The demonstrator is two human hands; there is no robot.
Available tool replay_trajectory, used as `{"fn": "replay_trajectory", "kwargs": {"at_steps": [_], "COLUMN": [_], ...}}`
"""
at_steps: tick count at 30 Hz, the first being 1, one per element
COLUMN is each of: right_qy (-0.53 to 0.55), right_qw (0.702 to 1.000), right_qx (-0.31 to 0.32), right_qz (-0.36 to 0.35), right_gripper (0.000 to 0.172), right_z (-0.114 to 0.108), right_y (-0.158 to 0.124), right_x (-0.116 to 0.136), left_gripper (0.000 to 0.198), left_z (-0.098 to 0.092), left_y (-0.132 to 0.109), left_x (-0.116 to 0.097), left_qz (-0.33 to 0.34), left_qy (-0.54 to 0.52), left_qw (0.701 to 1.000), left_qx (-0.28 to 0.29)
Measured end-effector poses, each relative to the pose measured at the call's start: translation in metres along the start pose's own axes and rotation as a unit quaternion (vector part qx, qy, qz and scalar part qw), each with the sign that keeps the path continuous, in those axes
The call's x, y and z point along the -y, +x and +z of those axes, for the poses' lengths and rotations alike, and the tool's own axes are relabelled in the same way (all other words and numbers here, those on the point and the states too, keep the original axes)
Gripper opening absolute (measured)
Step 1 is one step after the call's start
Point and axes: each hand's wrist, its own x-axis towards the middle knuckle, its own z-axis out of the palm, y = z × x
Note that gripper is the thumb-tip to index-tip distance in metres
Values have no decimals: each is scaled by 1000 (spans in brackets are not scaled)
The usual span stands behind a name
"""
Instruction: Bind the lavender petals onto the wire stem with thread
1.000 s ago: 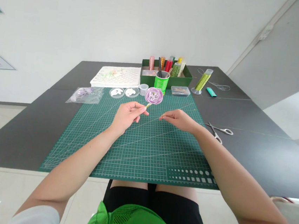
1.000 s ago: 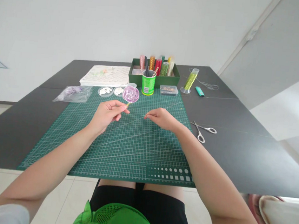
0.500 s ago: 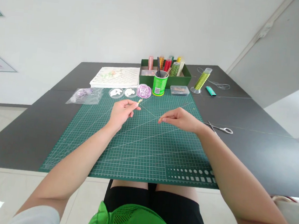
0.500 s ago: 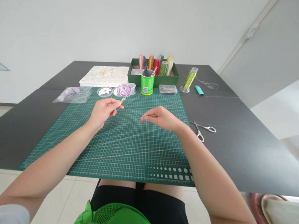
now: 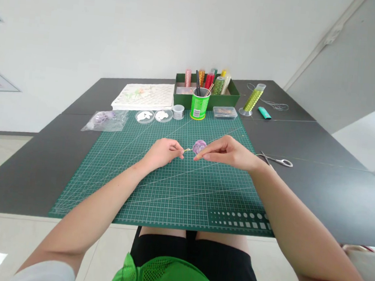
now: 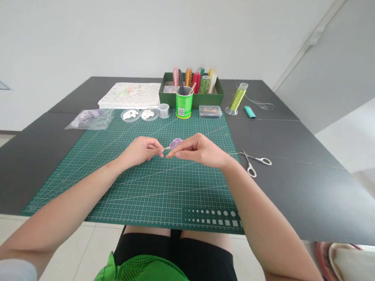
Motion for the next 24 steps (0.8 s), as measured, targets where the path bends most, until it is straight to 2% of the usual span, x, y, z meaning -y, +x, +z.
{"fn": "replay_trajectory", "kwargs": {"at_steps": [2, 6, 11, 19, 24], "right_qy": [14, 31, 40, 23, -30], "right_qw": [999, 995, 993, 991, 989], "right_qx": [-31, -91, -110, -134, -138], "right_qz": [-8, -3, -5, 13, 35], "right_gripper": [23, 23, 24, 26, 32], "right_z": [2, 3, 6, 12, 9], "right_y": [0, 0, 2, 8, 12], "right_x": [3, 5, 3, -7, -23], "left_gripper": [11, 10, 13, 12, 12], "left_z": [3, 6, 10, 12, 11], "left_y": [-2, -9, -22, -33, -36], "left_x": [-1, -5, -19, -32, -34], "left_qz": [0, 23, 58, 67, 72], "left_qy": [-4, -14, -1, -22, -14], "left_qw": [999, 993, 984, 976, 980], "left_qx": [52, 111, 168, 208, 186]}}
